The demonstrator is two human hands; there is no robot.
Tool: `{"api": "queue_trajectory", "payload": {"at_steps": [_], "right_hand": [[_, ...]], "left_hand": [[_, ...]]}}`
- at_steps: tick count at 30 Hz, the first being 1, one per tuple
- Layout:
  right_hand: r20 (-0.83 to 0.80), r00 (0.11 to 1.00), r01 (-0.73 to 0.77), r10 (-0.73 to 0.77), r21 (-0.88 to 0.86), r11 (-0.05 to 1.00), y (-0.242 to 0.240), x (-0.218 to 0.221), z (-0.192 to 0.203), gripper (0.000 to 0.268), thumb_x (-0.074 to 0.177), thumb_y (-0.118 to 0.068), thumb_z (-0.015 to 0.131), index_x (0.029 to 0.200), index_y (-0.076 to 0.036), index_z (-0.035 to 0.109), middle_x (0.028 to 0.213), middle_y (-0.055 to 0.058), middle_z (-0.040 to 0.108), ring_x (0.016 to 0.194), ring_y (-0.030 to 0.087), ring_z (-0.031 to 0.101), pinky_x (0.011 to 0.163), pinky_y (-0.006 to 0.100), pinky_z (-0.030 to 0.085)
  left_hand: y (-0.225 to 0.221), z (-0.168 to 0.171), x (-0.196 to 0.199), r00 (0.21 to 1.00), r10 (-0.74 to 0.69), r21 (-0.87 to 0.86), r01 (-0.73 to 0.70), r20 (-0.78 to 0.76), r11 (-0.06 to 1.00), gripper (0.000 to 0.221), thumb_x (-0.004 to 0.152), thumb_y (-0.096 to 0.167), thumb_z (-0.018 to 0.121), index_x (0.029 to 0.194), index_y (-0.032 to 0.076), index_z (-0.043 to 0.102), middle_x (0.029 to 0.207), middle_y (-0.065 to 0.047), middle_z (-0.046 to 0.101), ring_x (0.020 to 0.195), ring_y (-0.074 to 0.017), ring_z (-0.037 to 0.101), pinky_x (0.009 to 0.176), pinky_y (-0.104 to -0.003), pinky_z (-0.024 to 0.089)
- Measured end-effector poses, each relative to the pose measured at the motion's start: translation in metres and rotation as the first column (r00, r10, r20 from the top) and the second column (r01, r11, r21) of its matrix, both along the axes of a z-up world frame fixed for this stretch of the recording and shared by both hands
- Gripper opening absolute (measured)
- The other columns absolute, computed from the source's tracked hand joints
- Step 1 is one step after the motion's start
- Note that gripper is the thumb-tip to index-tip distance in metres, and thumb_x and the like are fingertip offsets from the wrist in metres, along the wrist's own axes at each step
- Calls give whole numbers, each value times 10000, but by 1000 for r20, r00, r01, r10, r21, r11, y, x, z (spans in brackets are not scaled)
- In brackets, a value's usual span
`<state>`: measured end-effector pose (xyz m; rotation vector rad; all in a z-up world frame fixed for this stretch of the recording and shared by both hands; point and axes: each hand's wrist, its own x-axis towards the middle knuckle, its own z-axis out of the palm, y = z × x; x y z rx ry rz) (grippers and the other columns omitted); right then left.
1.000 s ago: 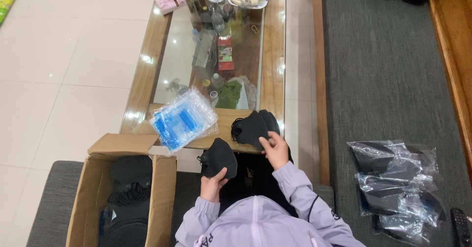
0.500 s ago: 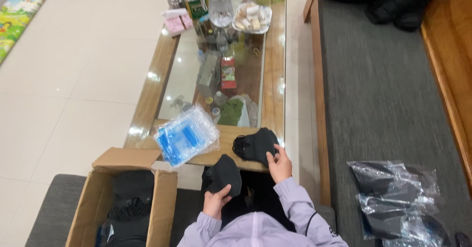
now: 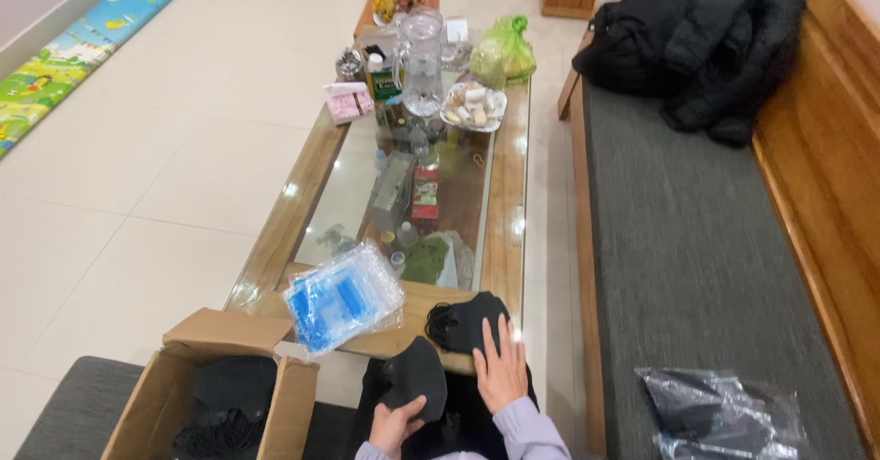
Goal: Inspecting and unfolding black face masks from a cardboard box on a table
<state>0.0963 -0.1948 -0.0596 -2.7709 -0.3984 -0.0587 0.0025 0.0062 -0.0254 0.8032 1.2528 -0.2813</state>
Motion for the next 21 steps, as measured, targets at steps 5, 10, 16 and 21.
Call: {"api": "queue_trajectory", "payload": {"at_steps": [5, 10, 16, 21], "right_hand": [[-35, 999, 27, -28, -28, 999, 1, 0, -2, 639, 1050, -464, 347, 1641, -264, 209, 1727, 77, 126, 1580, 260, 142, 1221, 493, 186], [-29, 999, 35, -36, -44, 998, 0, -1, -9, 636, 1056, -469, 325, 1643, -264, 192, 1721, 78, 130, 1574, 259, 142, 1232, 481, 150], [-31, 999, 33, -35, -65, 997, -2, 1, -12, 632, 1059, -486, 299, 1643, -273, 189, 1721, 74, 126, 1574, 259, 136, 1230, 484, 151], [-225, 974, 33, -19, 59, 998, -7, 6, -4, 641, 1046, -529, 285, 1640, -303, 198, 1735, 30, 68, 1591, 258, 76, 1258, 487, 89]], "left_hand": [[0, -68, -4, 992, -39, 41, 35, 116, 999, 487, 777, -27, 865, 1248, -59, 746, 1158, -197, 787, 1026, -348, 736, 777, -443, 609], [24, -77, 9, 978, -151, -180, 124, -146, 976, 733, 947, 25, 842, 1514, 95, 382, 1353, -252, 539, 1048, -483, 650, 1064, -719, 482], [15, -65, 13, 984, -142, -184, 120, -107, 976, 623, 947, 5, 836, 1424, 109, 449, 1236, -223, 556, 960, -478, 663, 922, -686, 514], [13, -41, 14, 981, -175, -222, 154, -80, 963, 600, 949, 45, 813, 1472, 126, 530, 1459, -139, 563, 1077, -459, 673, 1078, -650, 559]]}}
